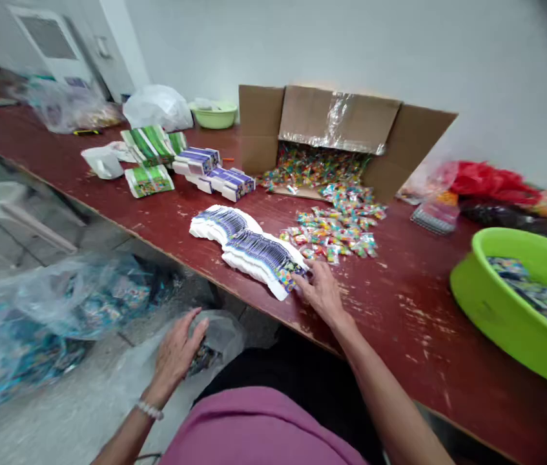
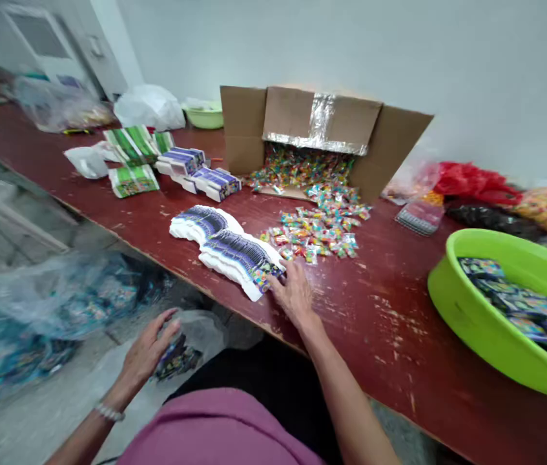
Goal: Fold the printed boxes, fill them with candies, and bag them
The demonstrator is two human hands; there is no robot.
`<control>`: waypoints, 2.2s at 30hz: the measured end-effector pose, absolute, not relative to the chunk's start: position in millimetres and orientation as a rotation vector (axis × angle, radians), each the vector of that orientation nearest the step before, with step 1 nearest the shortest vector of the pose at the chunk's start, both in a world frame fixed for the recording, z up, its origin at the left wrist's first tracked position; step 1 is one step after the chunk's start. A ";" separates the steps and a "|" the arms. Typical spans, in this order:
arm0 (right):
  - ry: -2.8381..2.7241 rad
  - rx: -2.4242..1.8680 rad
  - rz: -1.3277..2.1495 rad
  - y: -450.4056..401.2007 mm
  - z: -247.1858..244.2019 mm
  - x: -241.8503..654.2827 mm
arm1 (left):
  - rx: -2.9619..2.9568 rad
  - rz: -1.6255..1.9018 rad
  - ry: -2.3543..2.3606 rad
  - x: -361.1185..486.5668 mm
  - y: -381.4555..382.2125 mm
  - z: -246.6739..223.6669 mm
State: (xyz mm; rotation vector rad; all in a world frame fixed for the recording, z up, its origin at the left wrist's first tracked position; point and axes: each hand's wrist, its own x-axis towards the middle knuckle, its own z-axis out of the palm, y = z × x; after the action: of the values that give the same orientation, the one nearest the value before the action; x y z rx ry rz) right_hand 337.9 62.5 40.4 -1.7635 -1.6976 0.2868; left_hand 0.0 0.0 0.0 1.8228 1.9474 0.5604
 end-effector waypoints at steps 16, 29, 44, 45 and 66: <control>-1.336 -1.706 0.587 76.4 46.6 340.5 | 2.722 0.886 1.442 145.1 70.4 49.9; -1.668 -1.183 0.838 2.6 121.5 342.0 | 1.282 0.248 0.523 135.8 51.3 123.7; -1.762 -1.289 0.593 -25.7 138.0 327.7 | 0.957 0.292 0.528 139.7 20.0 116.0; -1.763 -1.284 0.620 -26.1 138.0 329.0 | 0.959 0.285 0.525 138.6 20.8 114.9; -1.278 -1.254 1.118 -30.6 103.9 326.0 | 1.059 0.421 0.779 142.9 8.9 116.0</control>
State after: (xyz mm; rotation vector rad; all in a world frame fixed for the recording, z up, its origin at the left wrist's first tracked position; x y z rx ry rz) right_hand 326.0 -30.6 103.9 -1.2537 -1.2777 1.1185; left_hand 142.9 8.9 116.0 1.0587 0.7793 0.4211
